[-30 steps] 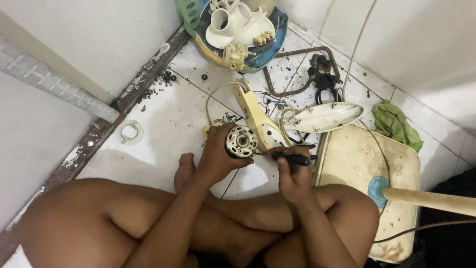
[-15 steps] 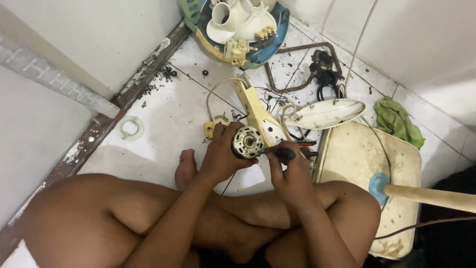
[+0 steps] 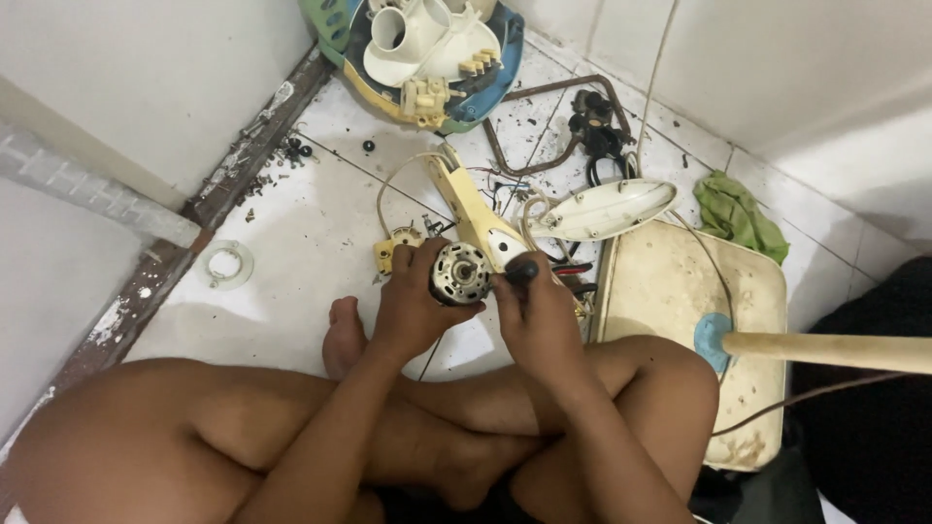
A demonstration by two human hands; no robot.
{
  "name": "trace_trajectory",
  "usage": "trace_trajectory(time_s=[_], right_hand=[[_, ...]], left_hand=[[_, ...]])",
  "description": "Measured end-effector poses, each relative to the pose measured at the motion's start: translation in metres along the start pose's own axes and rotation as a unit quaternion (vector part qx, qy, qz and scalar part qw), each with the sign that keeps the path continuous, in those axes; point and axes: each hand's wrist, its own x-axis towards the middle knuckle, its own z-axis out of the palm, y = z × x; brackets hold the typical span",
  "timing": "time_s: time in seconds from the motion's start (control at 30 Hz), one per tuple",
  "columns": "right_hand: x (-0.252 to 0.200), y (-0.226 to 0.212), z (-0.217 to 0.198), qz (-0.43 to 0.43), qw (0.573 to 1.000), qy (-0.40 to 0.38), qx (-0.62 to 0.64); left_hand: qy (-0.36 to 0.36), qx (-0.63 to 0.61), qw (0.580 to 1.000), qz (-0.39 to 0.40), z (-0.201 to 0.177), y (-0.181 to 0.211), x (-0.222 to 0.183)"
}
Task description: Disassembling and cleaning the internal components of an electric fan motor on the floor.
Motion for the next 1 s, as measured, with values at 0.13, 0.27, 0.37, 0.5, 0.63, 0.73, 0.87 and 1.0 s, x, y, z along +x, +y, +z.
trace_trajectory(time_s=[0.13,0.27,0.37,0.5,0.63,0.73,0.87,1.0], right_hand=[[0.011,-0.003,-0.015,-0.014,0.993,-0.114,-0.009],[0.005,-0.015,-0.031,-0.129,0.976,-0.167,0.062],[0.01,0.008,-0.018,-0.245,0.955,-0.13,0.108],[0.007,0.024,-0.001,-0.162,0.97,-0.106,0.147],[0.012,0.01,-0.001,-0.188,0.968,-0.079,0.146],[0.014,0.015,0.003,-0.201,0.971,-0.055,0.114],[0.017,0.045,0.018,-0.183,0.969,-0.01,0.164],[0.016,0.033,0.013,-0.199,0.962,0.001,0.186]], left_hand=[[-0.016,-0.01,0.999,-0.029,-0.005,0.003,-0.001],[-0.005,-0.01,0.999,-0.047,-0.012,-0.002,0.011],[0.008,-0.059,0.997,-0.052,-0.017,-0.007,0.013],[0.0,-0.057,0.997,-0.055,-0.018,-0.003,0.011],[0.004,-0.054,0.997,-0.054,-0.022,0.002,0.009],[0.009,-0.059,0.997,-0.051,-0.022,0.001,0.008],[0.013,-0.062,0.997,-0.045,-0.023,0.006,0.006],[0.016,-0.066,0.997,-0.048,-0.023,0.006,0.005]])
